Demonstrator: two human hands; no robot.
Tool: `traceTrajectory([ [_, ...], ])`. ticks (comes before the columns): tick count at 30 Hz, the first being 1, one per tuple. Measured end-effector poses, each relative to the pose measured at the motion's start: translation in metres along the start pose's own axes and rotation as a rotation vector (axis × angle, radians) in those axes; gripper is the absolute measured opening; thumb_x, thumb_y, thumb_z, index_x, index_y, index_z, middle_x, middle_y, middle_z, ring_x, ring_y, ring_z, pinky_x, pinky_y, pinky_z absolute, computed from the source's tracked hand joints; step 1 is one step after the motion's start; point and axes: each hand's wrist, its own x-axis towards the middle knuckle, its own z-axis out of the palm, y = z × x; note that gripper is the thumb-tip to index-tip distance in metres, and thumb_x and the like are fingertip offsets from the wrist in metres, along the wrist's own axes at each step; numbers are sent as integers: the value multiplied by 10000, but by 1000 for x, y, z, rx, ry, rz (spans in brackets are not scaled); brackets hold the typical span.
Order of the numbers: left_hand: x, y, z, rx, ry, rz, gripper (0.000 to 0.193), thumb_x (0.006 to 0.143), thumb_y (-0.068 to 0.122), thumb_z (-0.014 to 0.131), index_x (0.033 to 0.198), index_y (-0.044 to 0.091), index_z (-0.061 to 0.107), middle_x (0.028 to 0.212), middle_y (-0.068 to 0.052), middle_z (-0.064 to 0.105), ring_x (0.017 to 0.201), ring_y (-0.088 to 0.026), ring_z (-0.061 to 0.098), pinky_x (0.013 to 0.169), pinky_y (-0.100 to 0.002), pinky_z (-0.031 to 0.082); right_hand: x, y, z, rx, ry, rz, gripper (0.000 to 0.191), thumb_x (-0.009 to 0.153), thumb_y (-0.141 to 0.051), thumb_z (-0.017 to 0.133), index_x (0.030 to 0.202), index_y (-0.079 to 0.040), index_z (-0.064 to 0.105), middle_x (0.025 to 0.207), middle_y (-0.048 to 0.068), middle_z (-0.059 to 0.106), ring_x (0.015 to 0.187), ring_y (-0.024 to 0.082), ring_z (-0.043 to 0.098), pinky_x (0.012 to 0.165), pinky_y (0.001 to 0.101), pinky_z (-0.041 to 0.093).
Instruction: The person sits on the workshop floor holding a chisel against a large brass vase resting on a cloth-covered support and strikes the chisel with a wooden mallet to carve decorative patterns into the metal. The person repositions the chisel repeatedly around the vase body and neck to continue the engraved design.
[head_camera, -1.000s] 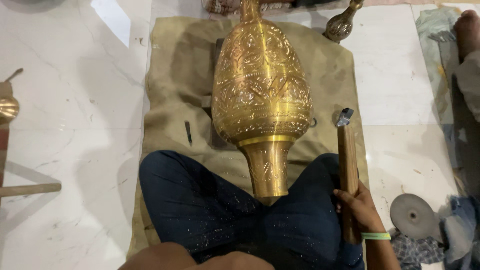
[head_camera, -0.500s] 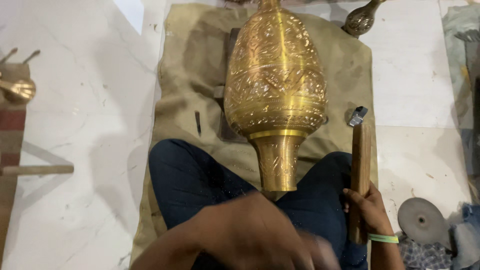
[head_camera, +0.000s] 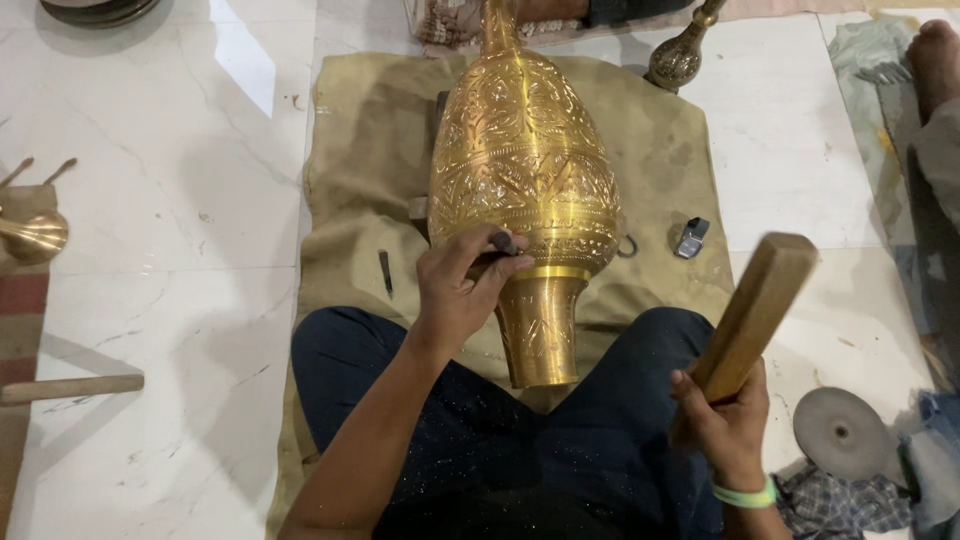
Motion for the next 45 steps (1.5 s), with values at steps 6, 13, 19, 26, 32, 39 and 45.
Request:
traceTrajectory([
  [6,11,-4,-7,105,-70,95,380,941,20,790,1245,55,565,1091,-70,758,1020,-189,781,860,-282,674,16,-27,19,-281,-56,-172,439,823,-87,818,1153,-18,537,814,84,689,676,160,679,602,299,546],
  [13,21,-2,-16,176,-158,97,408,921,75,826,1254,95,591,1042,-67,775,967,-198,794,789,-312,643,52,-128,-6,-796,-120,-656,654,778,-120,865,1344,-13,556,904,157,703,766,285,704,693,368,554],
  [19,20,-4,-14,182,-151,119,397,919,86,816,1257,84,607,1034,-72,766,931,-208,780,782,-315,637,64,-200,-1,-666,-261,-645,340,925,-111,808,1180,-153,587,909,86,721,777,222,702,678,330,560],
  [26,16,-4,-16,207,-124,172,361,905,70,825,1210,102,633,1020,-83,765,852,-205,773,715,-323,617,61,-233,5,-1047,-245,-763,569,852,-159,724,1378,-90,520,860,101,663,721,263,677,603,375,538],
  [32,15,-6,-15,216,-131,173,352,906,68,824,1208,48,644,1003,-112,760,853,-230,773,715,-326,613,61,-232,1,-1119,-306,-654,632,884,-225,725,1478,-181,514,875,46,661,723,230,684,634,355,552],
  [39,11,-10,-19,199,-112,138,282,931,59,790,1191,54,678,948,-113,762,791,-203,770,678,-319,621,58,-233,3,-1281,-307,-735,626,876,-247,759,1463,-207,547,870,57,671,726,234,694,597,361,546],
  [45,7,-14,-18,230,-118,88,282,889,19,813,1149,32,704,872,-108,750,678,-175,721,581,-318,558,56,-242,8,-1397,-393,-630,615,946,-280,660,1513,-247,425,885,30,666,716,186,673,585,329,534],
])
